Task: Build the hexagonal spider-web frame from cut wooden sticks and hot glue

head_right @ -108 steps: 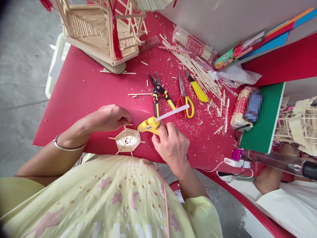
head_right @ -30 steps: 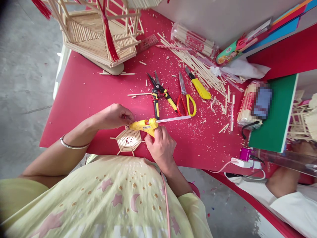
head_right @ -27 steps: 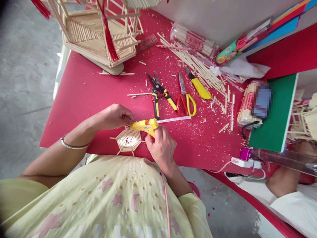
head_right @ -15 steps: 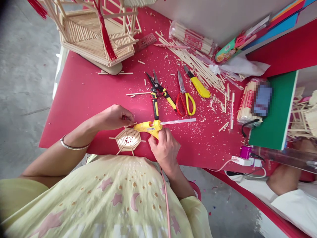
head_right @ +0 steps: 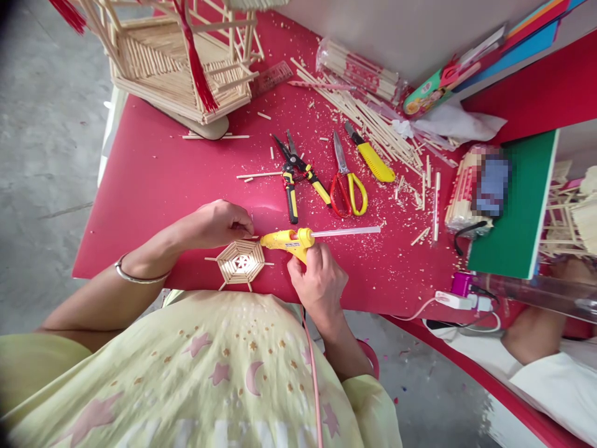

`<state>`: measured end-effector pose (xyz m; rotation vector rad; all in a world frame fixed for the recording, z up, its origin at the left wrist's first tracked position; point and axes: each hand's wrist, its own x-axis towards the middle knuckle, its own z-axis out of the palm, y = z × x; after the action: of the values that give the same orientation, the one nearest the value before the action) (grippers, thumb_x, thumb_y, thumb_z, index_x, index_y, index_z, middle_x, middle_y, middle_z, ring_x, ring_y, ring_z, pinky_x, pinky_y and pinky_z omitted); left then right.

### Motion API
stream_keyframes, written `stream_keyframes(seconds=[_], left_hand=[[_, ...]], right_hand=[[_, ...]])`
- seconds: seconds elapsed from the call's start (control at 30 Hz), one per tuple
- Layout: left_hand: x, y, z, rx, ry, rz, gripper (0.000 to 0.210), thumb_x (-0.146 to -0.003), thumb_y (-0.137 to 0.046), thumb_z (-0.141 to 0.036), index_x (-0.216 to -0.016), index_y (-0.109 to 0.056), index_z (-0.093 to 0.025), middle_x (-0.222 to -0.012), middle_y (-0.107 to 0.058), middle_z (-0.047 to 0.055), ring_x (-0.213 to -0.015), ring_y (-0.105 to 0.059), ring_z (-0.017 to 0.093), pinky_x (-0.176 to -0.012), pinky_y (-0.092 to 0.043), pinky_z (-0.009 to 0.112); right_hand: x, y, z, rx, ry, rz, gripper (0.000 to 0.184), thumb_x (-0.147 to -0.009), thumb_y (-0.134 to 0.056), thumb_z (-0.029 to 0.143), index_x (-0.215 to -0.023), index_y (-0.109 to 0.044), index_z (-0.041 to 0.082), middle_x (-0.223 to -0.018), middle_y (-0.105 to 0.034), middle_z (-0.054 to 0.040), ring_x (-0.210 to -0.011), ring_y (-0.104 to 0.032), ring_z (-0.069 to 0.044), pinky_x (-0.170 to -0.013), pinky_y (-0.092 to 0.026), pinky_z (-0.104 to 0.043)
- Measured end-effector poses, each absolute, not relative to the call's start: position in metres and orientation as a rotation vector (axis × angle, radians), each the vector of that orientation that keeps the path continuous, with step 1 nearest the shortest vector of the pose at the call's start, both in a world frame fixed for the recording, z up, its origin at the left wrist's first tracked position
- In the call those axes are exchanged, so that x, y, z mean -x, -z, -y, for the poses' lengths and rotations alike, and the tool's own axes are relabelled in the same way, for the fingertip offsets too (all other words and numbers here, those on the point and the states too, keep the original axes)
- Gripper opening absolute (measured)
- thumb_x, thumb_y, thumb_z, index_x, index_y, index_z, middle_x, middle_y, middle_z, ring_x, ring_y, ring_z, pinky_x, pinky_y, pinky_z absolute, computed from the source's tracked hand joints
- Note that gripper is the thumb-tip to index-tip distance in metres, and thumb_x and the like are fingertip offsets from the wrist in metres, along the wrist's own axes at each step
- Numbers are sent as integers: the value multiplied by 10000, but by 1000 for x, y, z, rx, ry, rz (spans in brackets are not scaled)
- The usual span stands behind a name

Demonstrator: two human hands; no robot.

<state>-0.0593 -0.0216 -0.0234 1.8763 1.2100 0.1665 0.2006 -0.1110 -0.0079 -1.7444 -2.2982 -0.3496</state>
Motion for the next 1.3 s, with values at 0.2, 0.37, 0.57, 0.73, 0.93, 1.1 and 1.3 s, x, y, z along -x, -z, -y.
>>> stream_keyframes(seconds=[0.2,0.37,0.57,0.73,0.93,1.1,1.3], left_hand=[[58,18,23,-1949,-123,-1181,232,-807,-576,-159,-826,-788,-250,-899,-794,-33,-793,-673,121,-675,-425,200],[57,15,24,-1964,-95,-1172,243,-818,-567,-152,-840,-792,-242,-948,-804,-24,-806,-676,123,-672,-420,202],[56,15,25,-1997,-101,-1180,260,-806,-565,-143,-835,-798,-254,-928,-805,-36,-785,-671,118,-649,-410,206],[56,13,25,-1996,-86,-1173,276,-807,-563,-138,-856,-810,-252,-951,-810,-20,-820,-686,132,-661,-418,211],[57,15,24,-2000,-88,-1158,265,-810,-575,-131,-850,-805,-257,-940,-804,-28,-800,-675,126,-648,-411,208],[57,15,23,-1986,-81,-1144,241,-832,-570,-150,-838,-790,-247,-947,-798,-23,-799,-667,123,-655,-404,214],[57,13,24,-1978,-79,-1145,231,-840,-570,-166,-841,-789,-240,-955,-797,-12,-807,-664,124,-668,-418,212]], right_hand=[[-203,6,111,1739,356,2308,138,-901,-624,293,-979,-650,182,-793,-670,-31,-653,-616,-171,-558,-389,-290],[-204,5,111,1732,382,2303,122,-897,-628,302,-921,-641,184,-771,-653,-25,-626,-592,-163,-550,-387,-291],[-204,5,112,1745,374,2316,135,-896,-622,299,-955,-654,183,-777,-652,-29,-648,-597,-167,-563,-390,-287],[-204,7,112,1743,358,2312,127,-901,-625,306,-941,-647,188,-793,-664,-34,-655,-607,-169,-572,-400,-288],[-206,13,113,1826,207,2240,195,-918,-628,390,-940,-652,198,-814,-659,-45,-709,-624,-187,-589,-407,-290],[-226,24,116,1944,-143,1997,453,-879,-683,647,-924,-653,198,-790,-687,-47,-714,-638,-198,-637,-452,-289],[-268,31,121,2150,-136,1810,621,-869,-645,738,-1083,-732,161,-872,-750,-108,-731,-659,-231,-646,-469,-313]])
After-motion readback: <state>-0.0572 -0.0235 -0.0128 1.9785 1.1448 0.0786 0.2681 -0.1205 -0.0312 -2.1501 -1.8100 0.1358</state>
